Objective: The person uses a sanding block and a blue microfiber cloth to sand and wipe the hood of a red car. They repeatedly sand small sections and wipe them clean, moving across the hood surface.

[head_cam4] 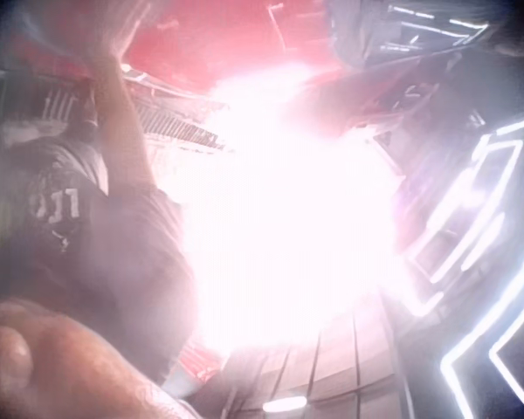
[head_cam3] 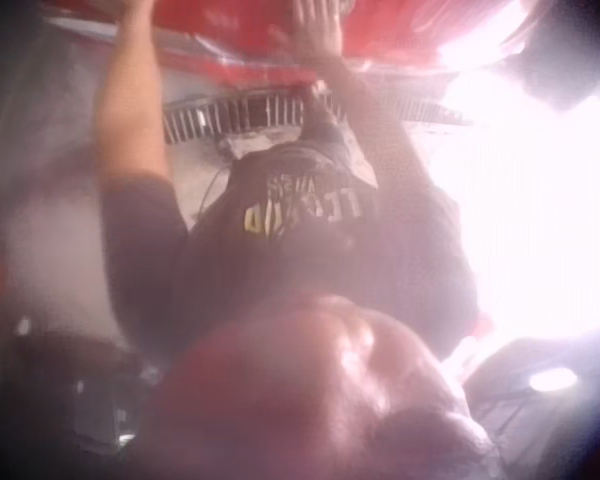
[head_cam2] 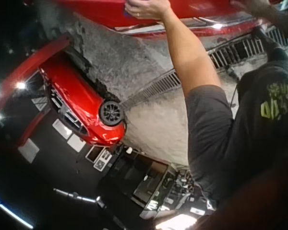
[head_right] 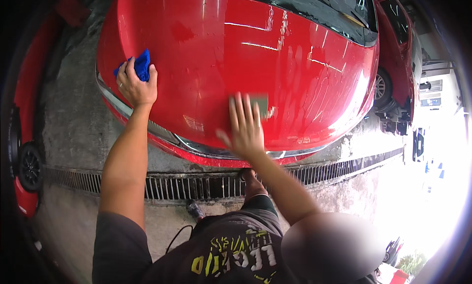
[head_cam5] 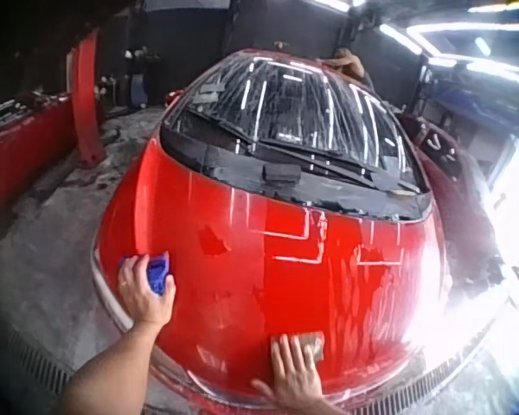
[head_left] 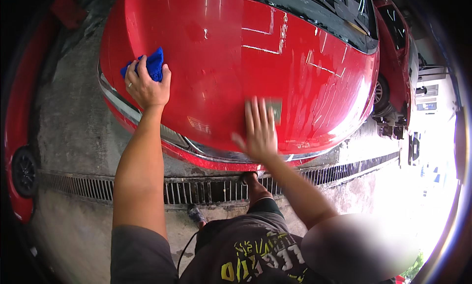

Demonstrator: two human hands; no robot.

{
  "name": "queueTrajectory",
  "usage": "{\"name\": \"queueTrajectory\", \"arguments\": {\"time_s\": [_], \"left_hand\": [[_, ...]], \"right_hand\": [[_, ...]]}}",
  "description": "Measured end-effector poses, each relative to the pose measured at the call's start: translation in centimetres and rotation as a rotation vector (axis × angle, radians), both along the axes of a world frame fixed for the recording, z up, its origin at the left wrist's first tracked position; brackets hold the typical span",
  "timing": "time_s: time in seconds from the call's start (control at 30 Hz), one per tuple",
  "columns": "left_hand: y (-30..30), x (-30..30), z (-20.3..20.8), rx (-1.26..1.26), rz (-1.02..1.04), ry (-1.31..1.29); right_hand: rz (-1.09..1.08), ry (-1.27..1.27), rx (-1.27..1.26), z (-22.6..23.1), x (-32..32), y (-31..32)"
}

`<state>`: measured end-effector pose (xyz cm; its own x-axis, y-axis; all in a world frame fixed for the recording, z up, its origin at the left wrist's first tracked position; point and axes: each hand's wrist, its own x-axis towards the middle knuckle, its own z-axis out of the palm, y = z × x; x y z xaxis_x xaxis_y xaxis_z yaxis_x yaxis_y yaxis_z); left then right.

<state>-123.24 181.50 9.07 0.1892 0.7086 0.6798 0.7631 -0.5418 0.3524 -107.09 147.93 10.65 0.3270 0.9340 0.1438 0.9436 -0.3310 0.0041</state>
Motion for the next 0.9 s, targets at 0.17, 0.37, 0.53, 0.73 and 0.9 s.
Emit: {"name": "queueTrajectory", "arguments": {"time_s": [0.17,0.37,0.53,0.73,0.9], "left_hand": [[-0.1,1.3,-0.1,0.007,-0.024,-0.026],[-0.6,-0.4,-0.2,0.039,-0.042,0.003],[-1.7,1.2,0.3,0.018,-0.053,-0.018],[0.0,0.1,0.3,0.095,-0.04,-0.03],[-0.4,1.1,0.4,0.069,-0.047,-0.021]], "right_hand": [[0.025,-0.035,-0.3,-6.7,-2.6,-10.2],[-0.021,-0.027,0.073,7.5,10.9,17.7],[-0.07,-0.071,0.144,10.6,16.7,24.9],[0.021,0.03,-0.074,-0.8,-2.1,-0.6],[0.032,-0.013,-0.348,-5.4,-3.1,-9.1]]}}
